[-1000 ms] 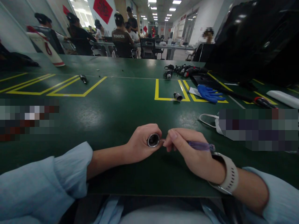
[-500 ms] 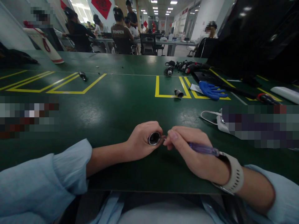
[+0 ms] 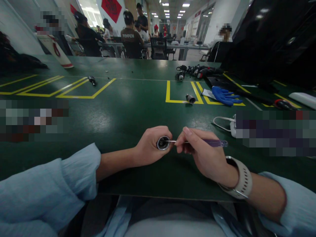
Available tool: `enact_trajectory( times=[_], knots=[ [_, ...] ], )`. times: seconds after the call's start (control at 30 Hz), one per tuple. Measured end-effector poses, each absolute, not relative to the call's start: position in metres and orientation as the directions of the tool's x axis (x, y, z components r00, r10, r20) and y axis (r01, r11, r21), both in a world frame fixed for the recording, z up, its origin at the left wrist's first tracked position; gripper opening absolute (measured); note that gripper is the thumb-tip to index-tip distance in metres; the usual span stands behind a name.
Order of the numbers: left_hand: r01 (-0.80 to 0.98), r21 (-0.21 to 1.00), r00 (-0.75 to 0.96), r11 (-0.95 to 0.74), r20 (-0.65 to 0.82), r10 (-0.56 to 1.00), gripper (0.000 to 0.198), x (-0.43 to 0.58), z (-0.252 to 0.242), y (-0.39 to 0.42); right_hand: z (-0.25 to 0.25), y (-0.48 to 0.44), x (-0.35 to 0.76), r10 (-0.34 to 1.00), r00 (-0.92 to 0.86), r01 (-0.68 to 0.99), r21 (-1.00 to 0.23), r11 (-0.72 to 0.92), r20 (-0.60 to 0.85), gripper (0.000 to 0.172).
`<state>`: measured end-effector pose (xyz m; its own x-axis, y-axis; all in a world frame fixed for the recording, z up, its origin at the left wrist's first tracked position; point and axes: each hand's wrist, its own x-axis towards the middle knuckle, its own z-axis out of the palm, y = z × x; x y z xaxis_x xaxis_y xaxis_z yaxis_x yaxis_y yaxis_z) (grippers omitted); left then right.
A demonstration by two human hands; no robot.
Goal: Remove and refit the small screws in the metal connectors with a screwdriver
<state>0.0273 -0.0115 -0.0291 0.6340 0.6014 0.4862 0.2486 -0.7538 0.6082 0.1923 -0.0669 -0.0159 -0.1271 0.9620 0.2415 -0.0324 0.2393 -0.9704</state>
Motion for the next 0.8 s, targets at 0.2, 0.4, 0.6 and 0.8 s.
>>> enact_trajectory(
  times=[0.2, 0.4, 0.6, 0.8],
  knots=[
    [0.288, 0.579, 0.645, -0.763, 0.471, 0.601, 0.013, 0.028, -0.03, -0.012, -0.008, -0.071, 0.193, 0.905, -0.176, 0.246, -0.873, 0.421, 0.386, 0.036],
    [0.226, 0.599, 0.652, -0.768, 0.493, 0.576, 0.012, 0.027, -0.028, -0.012, -0.018, -0.064, 0.191, 0.977, -0.141, -0.119, -0.982, 0.143, 0.16, 0.035],
    [0.252, 0.611, 0.631, -0.751, 0.485, 0.606, 0.014, 0.028, -0.03, -0.011, -0.015, -0.065, 0.191, 0.985, -0.105, -0.135, -0.983, 0.122, 0.137, 0.036],
    [0.309, 0.576, 0.645, -0.757, 0.458, 0.612, 0.012, 0.028, -0.03, -0.012, -0.01, -0.071, 0.194, 0.927, -0.16, 0.238, -0.898, 0.37, 0.339, 0.037]
  ],
)
